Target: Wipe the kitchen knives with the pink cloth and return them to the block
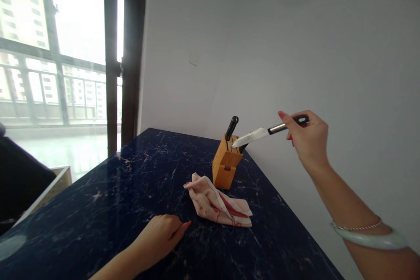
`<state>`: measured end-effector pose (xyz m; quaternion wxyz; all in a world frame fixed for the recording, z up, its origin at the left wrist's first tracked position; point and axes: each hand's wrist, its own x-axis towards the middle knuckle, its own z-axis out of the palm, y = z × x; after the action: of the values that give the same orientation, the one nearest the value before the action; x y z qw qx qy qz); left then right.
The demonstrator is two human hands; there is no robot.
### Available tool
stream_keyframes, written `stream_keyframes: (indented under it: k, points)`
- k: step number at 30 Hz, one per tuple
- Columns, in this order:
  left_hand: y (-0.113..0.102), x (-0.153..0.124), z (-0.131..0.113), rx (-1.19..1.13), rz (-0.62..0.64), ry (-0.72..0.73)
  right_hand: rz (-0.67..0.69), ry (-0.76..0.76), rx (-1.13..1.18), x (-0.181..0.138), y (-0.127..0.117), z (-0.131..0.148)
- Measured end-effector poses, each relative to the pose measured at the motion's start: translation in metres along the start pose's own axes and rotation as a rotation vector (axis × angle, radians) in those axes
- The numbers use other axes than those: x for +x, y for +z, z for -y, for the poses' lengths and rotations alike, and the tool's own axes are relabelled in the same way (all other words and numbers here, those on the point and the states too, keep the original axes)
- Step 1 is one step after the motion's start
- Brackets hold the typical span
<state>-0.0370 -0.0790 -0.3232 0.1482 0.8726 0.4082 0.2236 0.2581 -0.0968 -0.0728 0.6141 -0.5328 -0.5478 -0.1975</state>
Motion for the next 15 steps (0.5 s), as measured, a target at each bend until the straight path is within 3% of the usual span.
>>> stream_keyframes:
  k: [8,15]
  points:
    - [0.004,0.0,0.002,0.09,-0.022,0.065,0.264,0.071,0.116,0.006,0.0,0.02]
    - [-0.002,0.0,-0.002,0.085,0.0,0.058,0.476,0.047,0.06,0.009,0.032,0.042]
